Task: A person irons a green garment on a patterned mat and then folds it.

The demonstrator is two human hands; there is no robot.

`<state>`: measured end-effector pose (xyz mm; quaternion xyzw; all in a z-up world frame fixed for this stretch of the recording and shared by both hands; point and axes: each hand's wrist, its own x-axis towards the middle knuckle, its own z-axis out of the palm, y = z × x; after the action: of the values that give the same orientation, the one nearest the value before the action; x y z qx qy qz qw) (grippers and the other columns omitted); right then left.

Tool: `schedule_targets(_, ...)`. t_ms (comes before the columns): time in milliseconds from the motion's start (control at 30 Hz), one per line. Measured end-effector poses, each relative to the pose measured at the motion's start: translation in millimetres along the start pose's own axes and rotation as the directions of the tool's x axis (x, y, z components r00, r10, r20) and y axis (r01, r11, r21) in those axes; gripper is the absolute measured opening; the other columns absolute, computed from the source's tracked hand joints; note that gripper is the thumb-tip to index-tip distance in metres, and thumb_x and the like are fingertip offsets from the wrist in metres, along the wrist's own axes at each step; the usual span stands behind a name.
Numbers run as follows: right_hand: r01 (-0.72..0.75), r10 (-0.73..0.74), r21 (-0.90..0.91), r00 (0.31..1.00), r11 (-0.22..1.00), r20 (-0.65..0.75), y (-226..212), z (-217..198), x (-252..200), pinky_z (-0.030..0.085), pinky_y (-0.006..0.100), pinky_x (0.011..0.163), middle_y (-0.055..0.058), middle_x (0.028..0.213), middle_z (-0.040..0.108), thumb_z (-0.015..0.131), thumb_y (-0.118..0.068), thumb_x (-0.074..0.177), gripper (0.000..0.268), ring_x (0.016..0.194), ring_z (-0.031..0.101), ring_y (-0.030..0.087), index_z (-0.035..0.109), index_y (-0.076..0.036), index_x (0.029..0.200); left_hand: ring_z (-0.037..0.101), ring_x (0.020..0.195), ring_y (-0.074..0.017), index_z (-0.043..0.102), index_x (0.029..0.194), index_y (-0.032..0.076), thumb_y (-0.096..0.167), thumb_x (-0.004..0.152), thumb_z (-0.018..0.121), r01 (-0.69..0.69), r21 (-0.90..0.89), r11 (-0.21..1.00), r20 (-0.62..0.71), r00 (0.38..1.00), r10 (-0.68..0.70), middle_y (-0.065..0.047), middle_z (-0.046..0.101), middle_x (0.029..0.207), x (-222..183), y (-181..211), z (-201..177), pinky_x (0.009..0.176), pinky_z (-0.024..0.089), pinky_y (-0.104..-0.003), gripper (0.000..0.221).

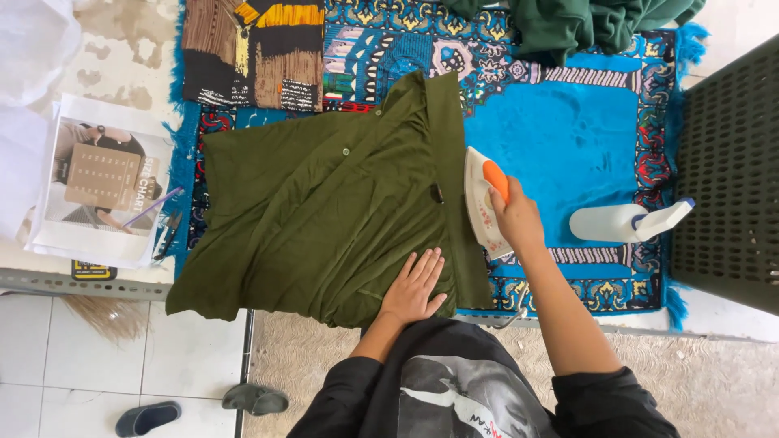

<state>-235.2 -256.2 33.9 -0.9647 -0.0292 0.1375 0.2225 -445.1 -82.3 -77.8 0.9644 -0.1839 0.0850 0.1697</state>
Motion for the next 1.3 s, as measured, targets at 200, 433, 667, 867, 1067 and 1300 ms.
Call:
schedule_targets(200,-0.02,0.022,0.04,0.999,0.999,-0.037,6.5,-10.1,12.0,0.058,0.055,0.08,0.029,0.103,0.073,0.052,-0.051,0.109,0.051,0.101,0.07,0.048,0.058,-0.009,0.137,0.024,0.156,-0.0304,0.032,0.158,0.001,0.055,0.098,0.036,-0.011,0.04,0.999,0.001,1.0,0.011,-0.02,0.029,0.167,0.6,-1.0,3.1,0.128,0.016,-0.053,0.081)
schedule_targets(433,0.068,-0.071,0.113,0.997,0.991,0.027,-38.8,0.1,18.8,0.058,0.057,0.082,0.027,0.103,0.073,0.053,-0.048,0.107,0.047,0.101,0.07,0.049,0.06,-0.011,0.135,0.026,0.156,-0.0303,0.031,0.159,0.002,0.057,0.098,0.034,-0.005,0.075,0.997,-0.014,1.0,0.006,-0.019,0.03,0.167,0.4,-1.6,8.0,0.128,0.019,-0.053,0.082)
schedule_targets(667,0.086,-0.084,-0.123,0.996,0.989,0.024,-29.1,6.1,46.7,0.058,0.052,0.086,0.023,0.109,0.068,0.075,-0.052,0.082,0.062,0.105,0.069,0.046,0.068,-0.011,0.128,0.027,0.155,-0.0307,0.033,0.158,0.002,0.057,0.097,0.034,-0.001,0.073,0.997,-0.003,1.0,0.001,-0.019,0.031,0.166,-0.4,-0.9,7.4,0.128,0.019,-0.053,0.082)
schedule_targets(867,0.06,-0.062,-0.203,0.998,0.977,-0.004,-63.1,-0.4,44.3,0.06,0.053,0.088,0.03,0.118,0.067,0.089,-0.023,0.075,0.09,0.108,0.069,0.046,0.045,0.001,0.149,0.027,0.155,-0.0305,0.034,0.157,0.002,0.058,0.097,0.032,0.007,0.061,0.998,-0.019,1.0,-0.006,-0.019,0.033,0.165,1.0,-0.4,8.8,0.128,0.019,-0.053,0.082)
schedule_targets(1067,0.034,-0.043,-0.243,0.999,0.969,-0.03,-59.6,8.9,45.1,0.061,0.053,0.084,0.032,0.114,0.066,0.089,-0.015,0.077,0.087,0.105,0.07,0.048,0.041,0.002,0.148,0.027,0.155,-0.0306,0.035,0.157,0.002,0.058,0.097,0.032,0.009,0.062,0.998,-0.021,1.0,-0.008,-0.018,0.033,0.165,0.0,0.7,9.7,0.128,0.019,-0.053,0.082)
schedule_targets(1300,0.092,-0.099,-0.138,0.994,0.986,-0.051,-51.8,8.0,47.7,0.059,0.056,0.089,0.03,0.118,0.062,0.098,-0.019,0.063,0.091,0.113,0.064,0.052,0.054,-0.002,0.14,0.027,0.155,-0.0311,0.035,0.157,0.002,0.058,0.096,0.033,0.006,0.061,0.998,-0.024,1.0,-0.004,-0.019,0.033,0.165,0.0,-0.4,8.4,0.128,0.019,-0.053,0.083)
